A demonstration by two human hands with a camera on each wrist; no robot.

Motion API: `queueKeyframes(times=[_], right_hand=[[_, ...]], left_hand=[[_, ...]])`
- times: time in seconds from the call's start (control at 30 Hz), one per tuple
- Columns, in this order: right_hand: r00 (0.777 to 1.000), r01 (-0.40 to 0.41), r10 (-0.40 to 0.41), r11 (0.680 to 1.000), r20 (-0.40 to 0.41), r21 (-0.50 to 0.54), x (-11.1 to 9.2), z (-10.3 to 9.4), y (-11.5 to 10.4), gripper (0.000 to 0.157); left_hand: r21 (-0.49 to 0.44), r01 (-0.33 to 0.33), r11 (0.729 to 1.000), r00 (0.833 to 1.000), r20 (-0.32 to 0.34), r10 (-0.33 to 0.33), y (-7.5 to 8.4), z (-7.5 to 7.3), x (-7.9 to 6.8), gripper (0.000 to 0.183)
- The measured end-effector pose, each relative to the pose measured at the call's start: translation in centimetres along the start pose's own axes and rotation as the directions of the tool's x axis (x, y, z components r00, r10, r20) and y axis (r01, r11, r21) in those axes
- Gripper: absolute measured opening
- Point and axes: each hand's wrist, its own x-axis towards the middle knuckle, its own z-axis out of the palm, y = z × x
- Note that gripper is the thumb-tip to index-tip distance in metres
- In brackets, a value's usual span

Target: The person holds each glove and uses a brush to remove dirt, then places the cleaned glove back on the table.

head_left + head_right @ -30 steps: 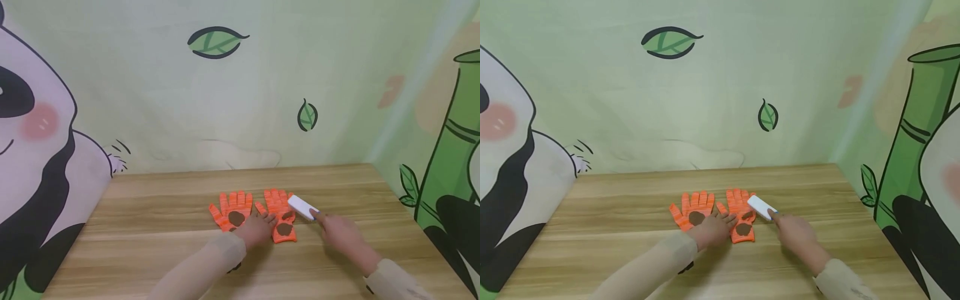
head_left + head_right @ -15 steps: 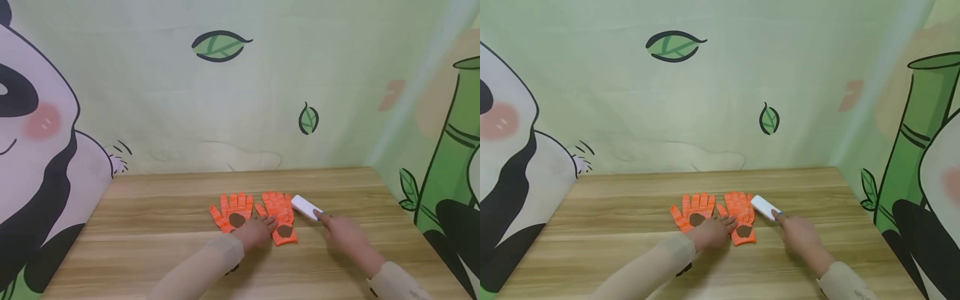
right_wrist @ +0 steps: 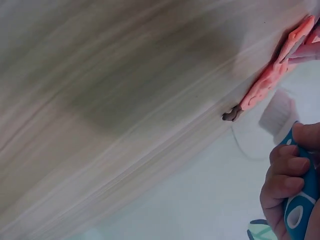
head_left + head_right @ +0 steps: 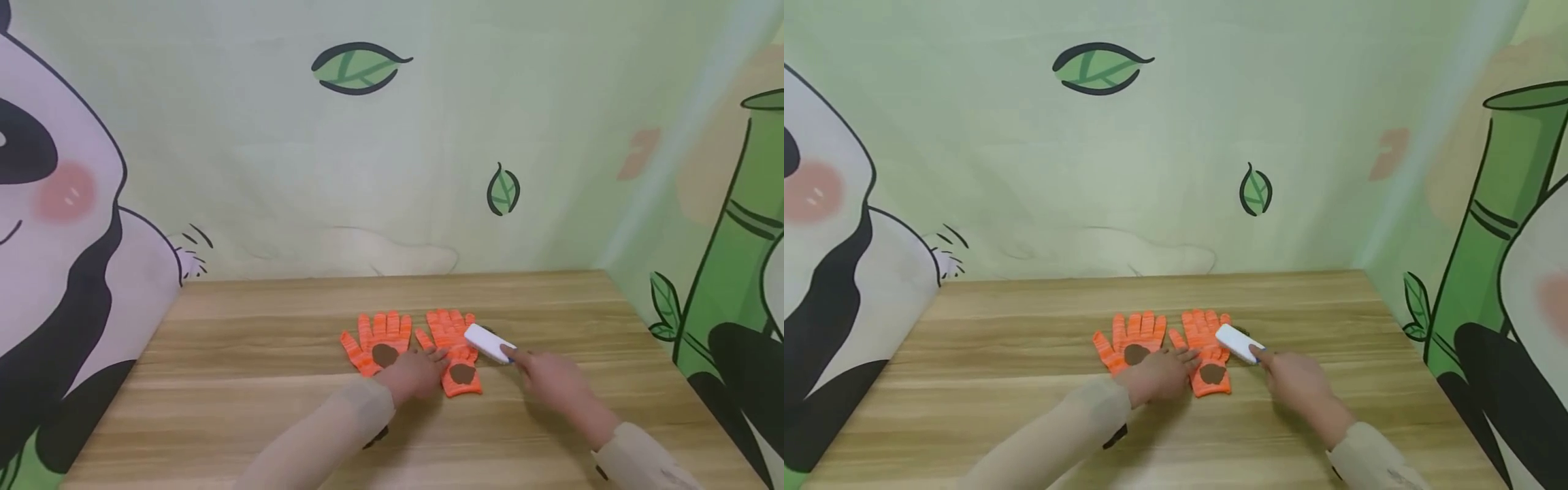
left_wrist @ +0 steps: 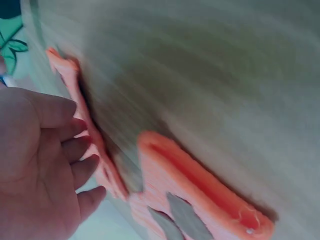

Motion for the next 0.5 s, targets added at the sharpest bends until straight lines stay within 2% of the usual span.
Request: queueKeyframes(times=[0.13, 0.3, 0.37, 0.5], right_hand=[[0.999, 0.03, -0.03, 1.0, 0.017, 0.005, 0.1, 0.2, -0.1, 0.034], [0.994, -0.104, 0.102, 0.99, 0.032, 0.09, -0.1, 0.4, 1.0, 0.038], [0.992, -0.124, 0.122, 0.986, 0.025, 0.108, 0.0, 0.5, 1.6, 0.038], [0.997, -0.06, 0.056, 0.996, 0.044, 0.07, 0.4, 0.6, 2.1, 0.036]], left_hand=[[0.053, -0.019, 0.998, 1.0, -0.001, 0.019, 0.6, 0.2, -0.6, 0.051], [0.056, -0.029, 0.998, 0.999, 0.022, 0.027, 1.0, 0.4, -1.2, 0.05], [0.023, -0.021, 1.0, 0.999, 0.033, 0.021, 1.0, 0.3, -1.3, 0.05], [-0.032, -0.014, 0.999, 0.999, 0.051, 0.015, 0.8, 0.3, -1.5, 0.05]])
